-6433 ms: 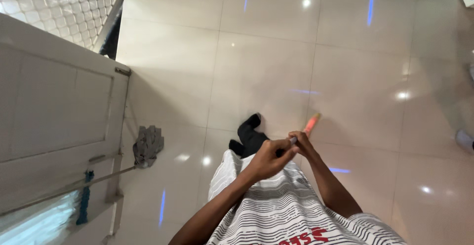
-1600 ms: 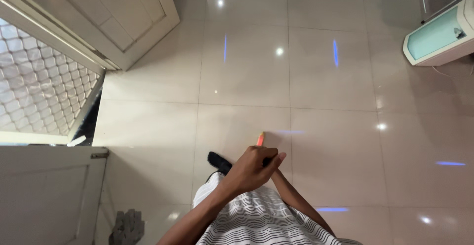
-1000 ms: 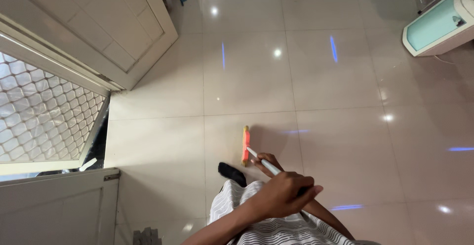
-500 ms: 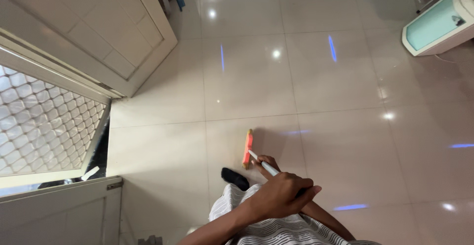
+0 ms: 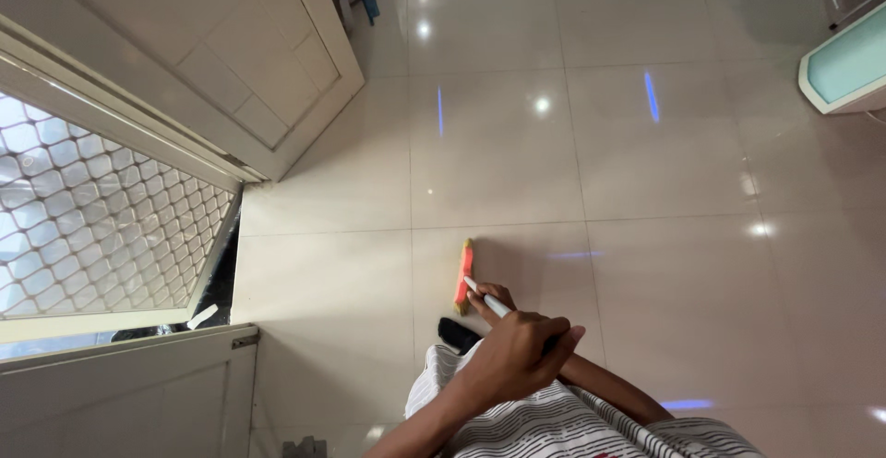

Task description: The person sweeps the tiled floor using a broom, pushing debris toward and through an open doorway.

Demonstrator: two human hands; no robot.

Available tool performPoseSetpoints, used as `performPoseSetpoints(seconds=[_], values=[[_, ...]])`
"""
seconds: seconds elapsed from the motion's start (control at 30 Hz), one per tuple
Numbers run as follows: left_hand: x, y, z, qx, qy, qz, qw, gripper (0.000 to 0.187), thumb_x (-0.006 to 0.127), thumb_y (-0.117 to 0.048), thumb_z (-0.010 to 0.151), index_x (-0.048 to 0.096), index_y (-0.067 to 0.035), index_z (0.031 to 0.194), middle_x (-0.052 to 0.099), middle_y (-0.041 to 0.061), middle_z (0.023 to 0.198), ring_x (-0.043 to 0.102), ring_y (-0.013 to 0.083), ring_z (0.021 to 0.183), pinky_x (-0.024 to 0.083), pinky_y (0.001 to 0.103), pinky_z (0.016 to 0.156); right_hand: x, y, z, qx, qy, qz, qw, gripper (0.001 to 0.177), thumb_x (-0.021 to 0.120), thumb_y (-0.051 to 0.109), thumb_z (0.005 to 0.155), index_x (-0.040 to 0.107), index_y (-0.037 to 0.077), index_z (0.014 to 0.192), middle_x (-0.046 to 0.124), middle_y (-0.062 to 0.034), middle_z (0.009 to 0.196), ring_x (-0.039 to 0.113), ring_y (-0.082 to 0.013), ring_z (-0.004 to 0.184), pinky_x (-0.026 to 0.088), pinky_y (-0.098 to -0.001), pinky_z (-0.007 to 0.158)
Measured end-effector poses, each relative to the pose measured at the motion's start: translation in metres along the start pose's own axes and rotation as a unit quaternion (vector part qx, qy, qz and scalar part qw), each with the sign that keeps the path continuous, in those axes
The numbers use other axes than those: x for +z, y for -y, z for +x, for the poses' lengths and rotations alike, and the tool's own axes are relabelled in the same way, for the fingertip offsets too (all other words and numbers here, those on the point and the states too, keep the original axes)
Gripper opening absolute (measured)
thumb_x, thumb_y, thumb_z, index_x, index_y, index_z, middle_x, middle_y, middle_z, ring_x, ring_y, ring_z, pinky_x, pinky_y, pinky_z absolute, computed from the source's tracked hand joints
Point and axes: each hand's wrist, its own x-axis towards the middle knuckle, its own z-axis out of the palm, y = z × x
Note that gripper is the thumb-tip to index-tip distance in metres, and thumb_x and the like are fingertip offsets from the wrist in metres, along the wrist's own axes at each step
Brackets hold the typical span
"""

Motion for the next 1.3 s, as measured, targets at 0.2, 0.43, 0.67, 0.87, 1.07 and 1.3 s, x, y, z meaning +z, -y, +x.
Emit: performPoseSetpoints(seconds=[0.2, 0.43, 0.67, 0.87, 1.07, 1.3], values=[[-0.002, -0.001, -0.003, 0.003, -0.022, 0.027, 0.999, 0.041, 0.061, -0.017, 0.104, 0.059, 0.004, 0.069, 0.05, 0.018, 0.053, 0.047, 0.033, 0.047, 0.037, 0.045, 0.051, 0.011, -0.009, 0.016, -0.002, 0.039, -0.072, 0.997, 0.025, 0.073, 0.021, 0.098, 0.057, 0.009, 0.113, 0.057, -0.0045, 0.112, 0.056, -0.0118, 0.094, 0.049, -0.0296, 0.084], [0.004, 0.001, -0.001, 0.049, -0.014, 0.035, 0.998, 0.037, 0.06, -0.019, 0.105, 0.06, 0.002, 0.074, 0.053, 0.017, 0.057, 0.051, 0.0342, 0.052, 0.04, 0.044, 0.055, 0.018, -0.019, 0.054, -0.126, 0.139, -0.214, 0.959, 0.029, 0.081, 0.028, 0.098, 0.057, 0.013, 0.092, 0.058, -0.0029, 0.083, 0.049, -0.0195, 0.075, 0.045, -0.0332, 0.076], [-0.009, -0.005, 0.005, 0.018, -0.027, 0.002, 0.999, 0.043, 0.06, -0.021, 0.107, 0.055, 0.003, 0.071, 0.05, 0.014, 0.058, 0.047, 0.0289, 0.052, 0.038, 0.042, 0.054, 0.016, -0.02, 0.059, -0.148, 0.103, -0.079, 0.98, 0.029, 0.082, 0.02, 0.094, 0.054, 0.01, 0.092, 0.056, -0.0048, 0.082, 0.05, -0.0209, 0.073, 0.047, -0.0339, 0.072], [-0.032, 0.002, -0.003, -0.02, -0.096, -0.053, 0.994, 0.036, 0.06, -0.023, 0.104, 0.061, 0.003, 0.08, 0.053, 0.007, 0.061, 0.044, 0.0169, 0.051, 0.034, 0.036, 0.049, -0.013, -0.024, 0.062, -0.054, 0.092, 0.012, 0.994, 0.029, 0.079, 0.017, 0.092, 0.054, 0.006, 0.082, 0.058, -0.0066, 0.075, 0.055, -0.0199, 0.07, 0.05, -0.0351, 0.068], [-0.031, 0.045, -0.006, -0.099, -0.11, -0.159, 0.976, 0.041, 0.058, -0.028, 0.105, 0.057, 0.0, 0.075, 0.045, -0.002, 0.058, 0.035, 0.0069, 0.053, 0.03, 0.03, 0.048, -0.068, -0.028, 0.074, 0.058, 0.046, -0.002, 0.997, 0.032, 0.076, 0.013, 0.09, 0.053, 0.002, 0.072, 0.06, -0.0085, 0.069, 0.06, -0.0189, 0.066, 0.052, -0.0363, 0.063], [-0.021, 0.099, -0.006, -0.142, -0.177, -0.208, 0.951, 0.049, 0.056, -0.03, 0.108, 0.049, -0.003, 0.067, 0.04, -0.004, 0.061, 0.031, 0.0048, 0.058, 0.026, 0.028, 0.051, -0.095, -0.034, 0.081, 0.064, 0.032, -0.27, 0.96, 0.036, 0.079, 0.025, 0.087, 0.057, 0.001, 0.072, 0.062, -0.0147, 0.073, 0.061, -0.028, 0.071, 0.05, -0.041, 0.069]])
